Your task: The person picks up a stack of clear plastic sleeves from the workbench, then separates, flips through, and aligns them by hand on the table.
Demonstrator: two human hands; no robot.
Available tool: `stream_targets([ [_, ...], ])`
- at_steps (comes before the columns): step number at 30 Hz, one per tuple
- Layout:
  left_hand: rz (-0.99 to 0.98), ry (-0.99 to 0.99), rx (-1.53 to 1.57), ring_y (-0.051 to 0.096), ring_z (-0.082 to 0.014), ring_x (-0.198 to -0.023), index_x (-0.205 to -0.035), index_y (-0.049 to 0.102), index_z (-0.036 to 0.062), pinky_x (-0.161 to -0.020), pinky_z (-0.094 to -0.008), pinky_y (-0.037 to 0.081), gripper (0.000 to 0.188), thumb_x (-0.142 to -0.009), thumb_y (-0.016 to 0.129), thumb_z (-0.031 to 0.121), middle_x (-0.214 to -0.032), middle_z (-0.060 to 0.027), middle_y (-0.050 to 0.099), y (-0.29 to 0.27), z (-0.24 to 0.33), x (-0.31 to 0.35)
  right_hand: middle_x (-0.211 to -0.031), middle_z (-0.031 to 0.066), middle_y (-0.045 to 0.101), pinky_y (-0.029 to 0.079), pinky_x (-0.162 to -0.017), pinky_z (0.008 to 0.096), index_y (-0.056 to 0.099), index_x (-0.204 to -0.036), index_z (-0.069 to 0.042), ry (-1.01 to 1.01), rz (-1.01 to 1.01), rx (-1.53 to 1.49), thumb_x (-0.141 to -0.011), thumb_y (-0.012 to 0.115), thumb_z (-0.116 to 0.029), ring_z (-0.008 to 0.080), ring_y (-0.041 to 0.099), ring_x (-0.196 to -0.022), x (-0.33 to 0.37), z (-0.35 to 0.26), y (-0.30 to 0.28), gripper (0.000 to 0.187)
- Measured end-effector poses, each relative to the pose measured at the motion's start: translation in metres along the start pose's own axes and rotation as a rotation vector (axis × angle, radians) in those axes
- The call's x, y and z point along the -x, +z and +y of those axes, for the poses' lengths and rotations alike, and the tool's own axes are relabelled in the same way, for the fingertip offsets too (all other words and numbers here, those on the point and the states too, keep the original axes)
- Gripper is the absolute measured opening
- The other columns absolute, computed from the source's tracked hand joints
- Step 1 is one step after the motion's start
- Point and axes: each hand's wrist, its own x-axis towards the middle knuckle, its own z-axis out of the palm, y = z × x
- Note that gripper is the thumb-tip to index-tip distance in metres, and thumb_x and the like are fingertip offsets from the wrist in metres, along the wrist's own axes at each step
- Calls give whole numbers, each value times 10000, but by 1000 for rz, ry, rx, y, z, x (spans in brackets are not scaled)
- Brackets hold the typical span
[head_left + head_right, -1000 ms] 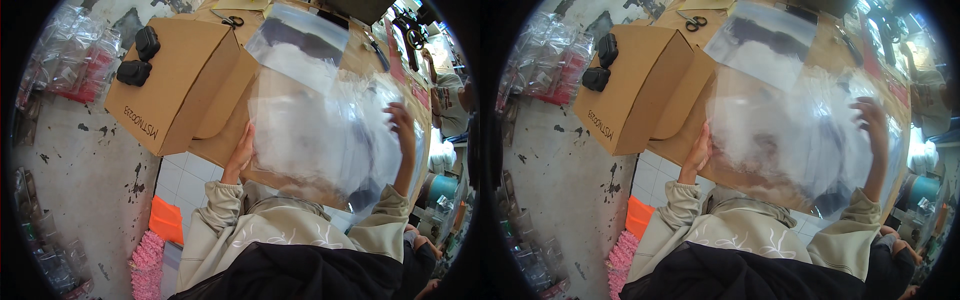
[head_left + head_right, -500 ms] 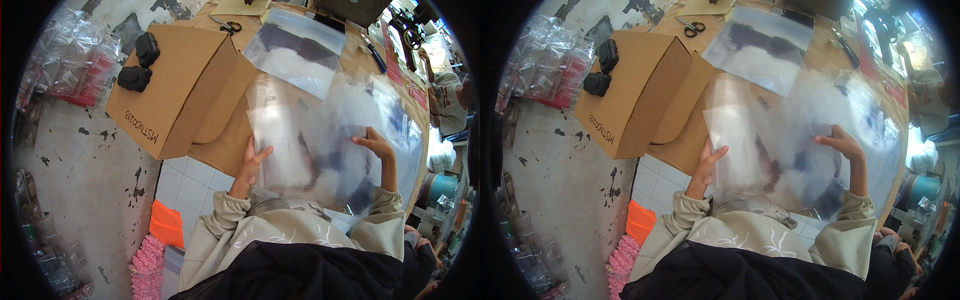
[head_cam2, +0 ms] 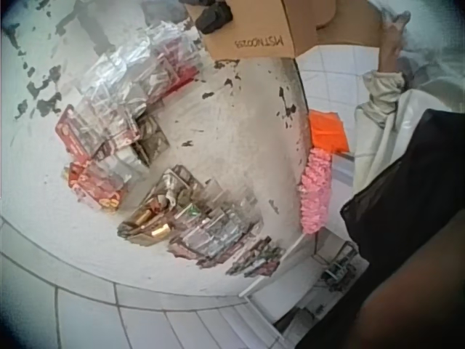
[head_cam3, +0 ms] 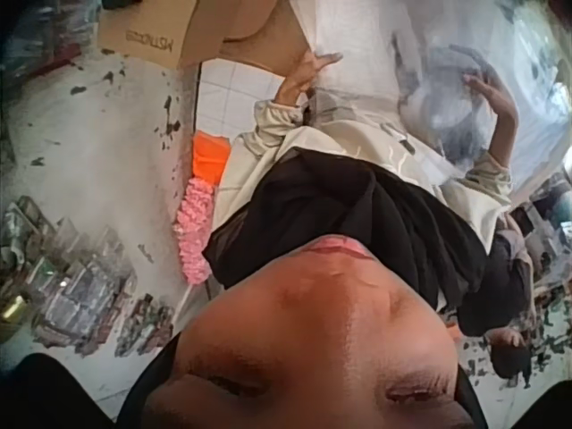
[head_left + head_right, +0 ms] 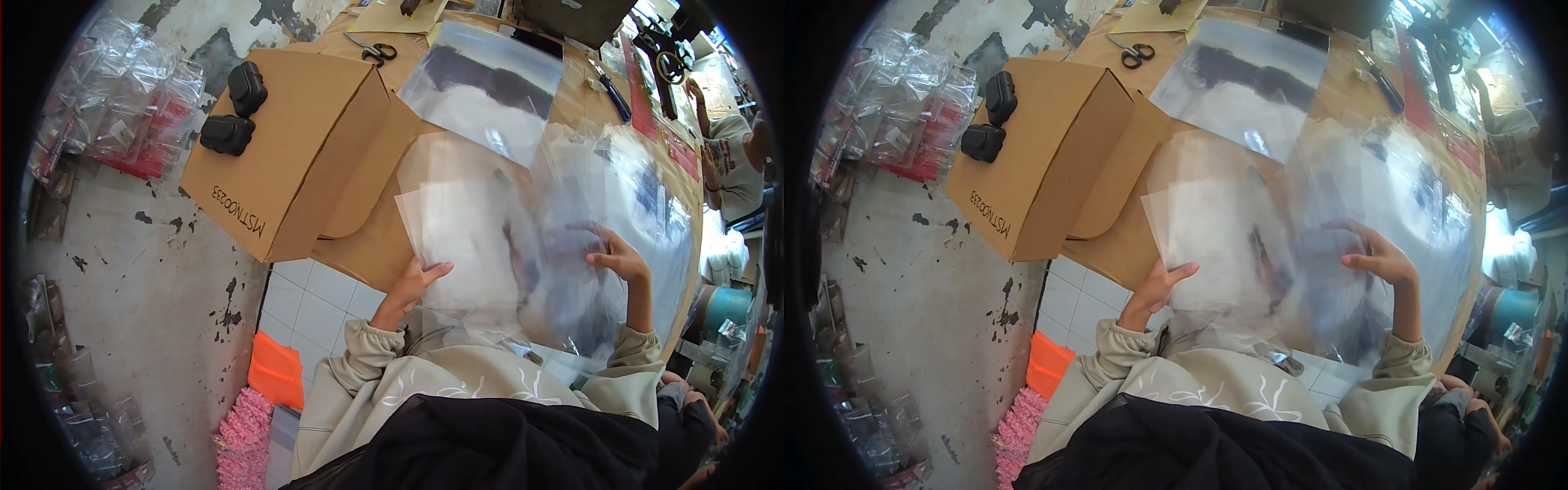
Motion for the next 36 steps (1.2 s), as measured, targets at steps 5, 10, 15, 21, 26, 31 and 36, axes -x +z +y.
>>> stream_targets([
  [5,-10,216,22,460,-197,-1065,-1232,339,-32,-912,-325,364,534,-789,599,113,-1149,-122,467,13,-16,-15,-876,45,568,423,-669,242,487,-1119,-14,91,315,356,-748,645,-233,108,511,-691,-8,17,-2,459],
  [10,-34,314,-82,488,-174,-1023,-1189,416,-35,-854,-292,406,430,-805,569,80,-1068,-120,524,34,27,-9,-739,63,607,444,-563,239,404,-1184,-26,60,368,-135,-765,618,-157,131,584,-624,1,-11,5,489],
  [15,-84,356,-146,534,-150,-928,-1182,439,-41,-794,-269,426,426,-796,575,77,-1088,-130,530,35,36,-24,-833,101,622,470,-607,237,364,-1203,-37,13,354,463,-795,565,-74,158,616,-737,3,-2,2,457],
  [21,18,867,-82,590,-146,-835,-1239,395,13,-712,-249,481,419,-829,485,12,-932,-79,611,19,115,-11,-1033,168,566,475,-781,329,358,-1201,-29,-452,549,-253,-796,493,31,234,578,-922,-1,-49,23,431],
  [26,-23,1044,-42,579,-187,-935,-1230,385,52,-770,-262,463,364,-868,397,19,-1045,-128,580,30,173,22,-1129,202,514,447,-857,356,319,-1244,-31,-904,772,-390,-839,462,9,278,542,-1009,-24,-78,48,431],
  [31,64,1102,-113,540,-207,-1007,-1205,394,25,-855,-305,417,384,-831,479,35,-1107,-135,547,5,135,23,-1190,186,478,396,-898,366,333,-1246,-27,-841,769,-26,-799,566,-75,280,510,-1056,-10,-71,62,506],
  [36,78,1181,-267,496,-217,-1074,-1196,401,-5,-915,-329,367,458,-776,573,49,-1169,-137,508,-22,108,6,-1056,132,584,375,-905,359,414,-1190,-20,-721,785,336,-654,706,-107,219,535,-1027,-20,-59,65,616],
])
